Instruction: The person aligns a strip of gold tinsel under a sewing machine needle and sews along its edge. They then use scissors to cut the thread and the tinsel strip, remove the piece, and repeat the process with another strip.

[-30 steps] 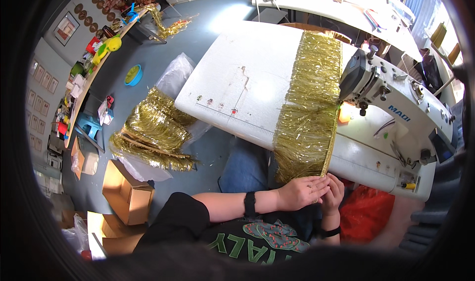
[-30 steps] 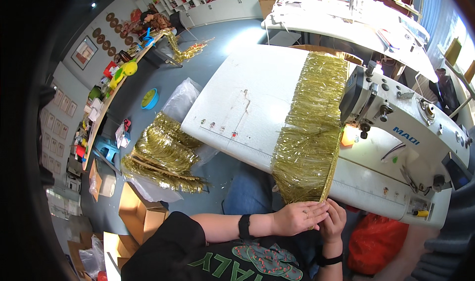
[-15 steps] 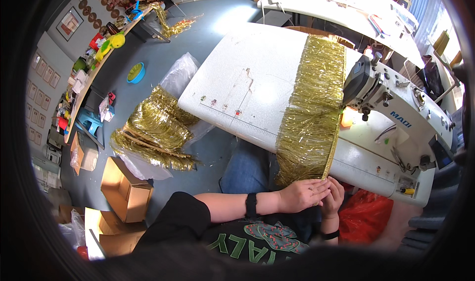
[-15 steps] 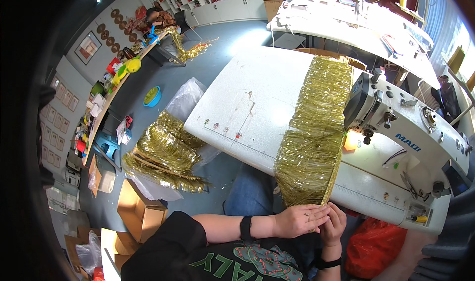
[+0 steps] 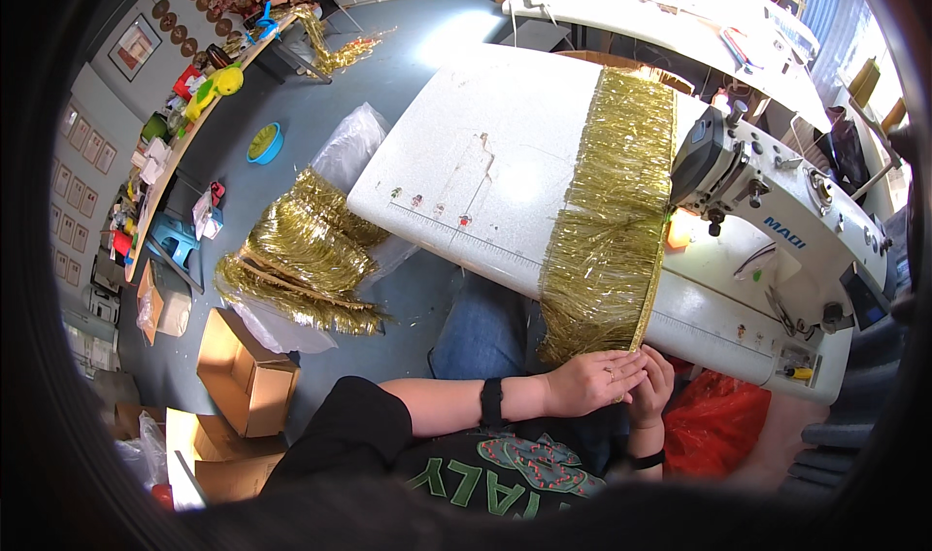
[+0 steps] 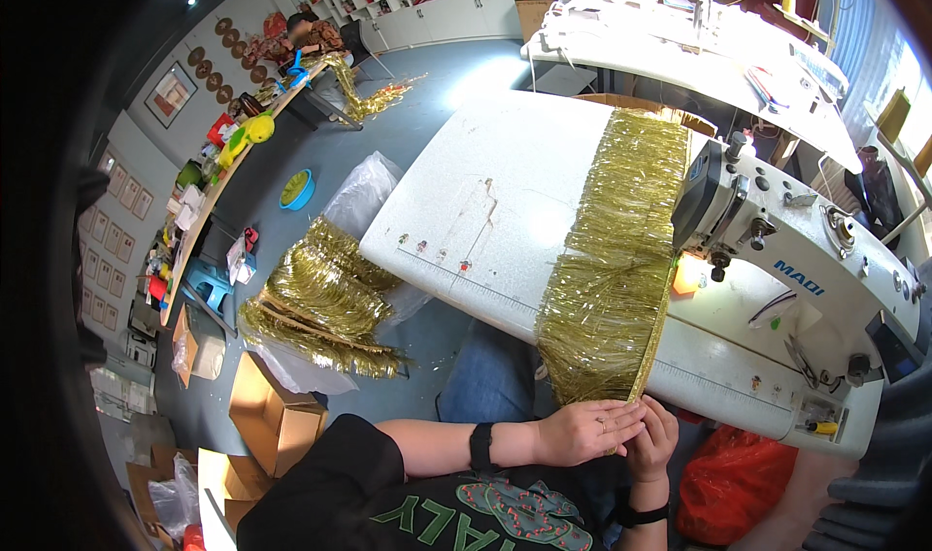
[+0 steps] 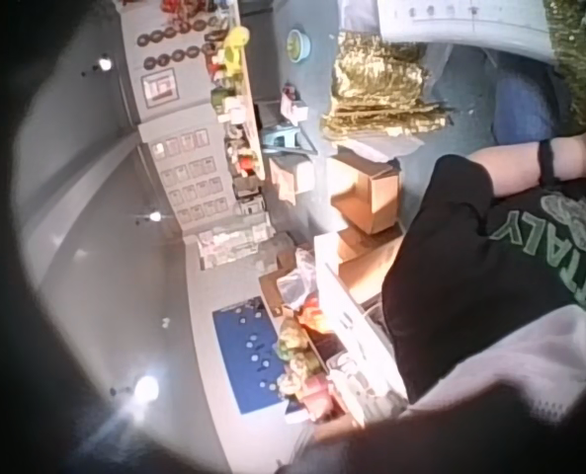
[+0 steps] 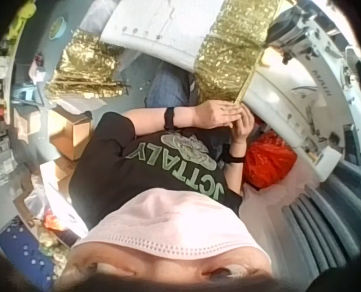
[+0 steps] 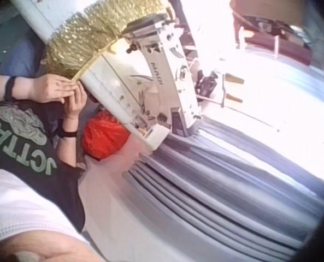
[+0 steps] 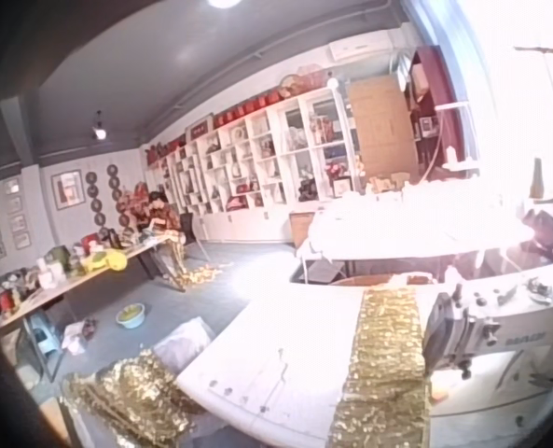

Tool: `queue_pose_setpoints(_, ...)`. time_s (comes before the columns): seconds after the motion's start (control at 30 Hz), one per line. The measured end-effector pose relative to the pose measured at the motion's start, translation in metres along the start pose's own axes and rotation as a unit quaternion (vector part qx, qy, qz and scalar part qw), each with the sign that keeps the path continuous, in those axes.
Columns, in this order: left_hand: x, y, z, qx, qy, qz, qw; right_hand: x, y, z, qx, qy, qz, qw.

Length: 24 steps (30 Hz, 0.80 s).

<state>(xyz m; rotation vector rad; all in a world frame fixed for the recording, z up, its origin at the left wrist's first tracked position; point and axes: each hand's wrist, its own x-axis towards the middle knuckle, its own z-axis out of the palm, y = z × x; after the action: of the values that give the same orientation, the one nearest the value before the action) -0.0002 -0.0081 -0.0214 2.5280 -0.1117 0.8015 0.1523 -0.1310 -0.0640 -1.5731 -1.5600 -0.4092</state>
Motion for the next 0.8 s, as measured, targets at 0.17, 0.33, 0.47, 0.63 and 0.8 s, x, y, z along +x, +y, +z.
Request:
queue_pose_setpoints(0.17, 0.000, 0.000, 0.000, 0.002, 0.000, 0.001, 1.000, -0.001, -0.001, -0.001, -0.002, -0.001, 0.006, 1.000)
queue_pose_setpoints(0.33, 0.004, 0.002, -0.004, -0.005, -0.002, -0.008, 1.000, 0.003, -0.003, -0.001, 0.005, -0.001, 0.010, 1.000)
queue_pose_setpoints(0.47, 0.007, -0.001, -0.008, -0.036, 0.013, 0.001, 0.999, 0.005, -0.001, -0.002, 0.016, -0.003, 0.003, 1.000)
queue_pose_setpoints(0.63, 0.008, -0.001, -0.018, -0.029, -0.027, -0.013, 0.999, 0.005, -0.003, -0.006, 0.010, -0.043, 0.020, 0.999)
queue_pose_setpoints(0.8, 0.013, 0.000, -0.025, -0.025, -0.052, -0.002, 0.998, 0.012, -0.007, -0.008, 0.015, -0.023, 0.014, 1.000)
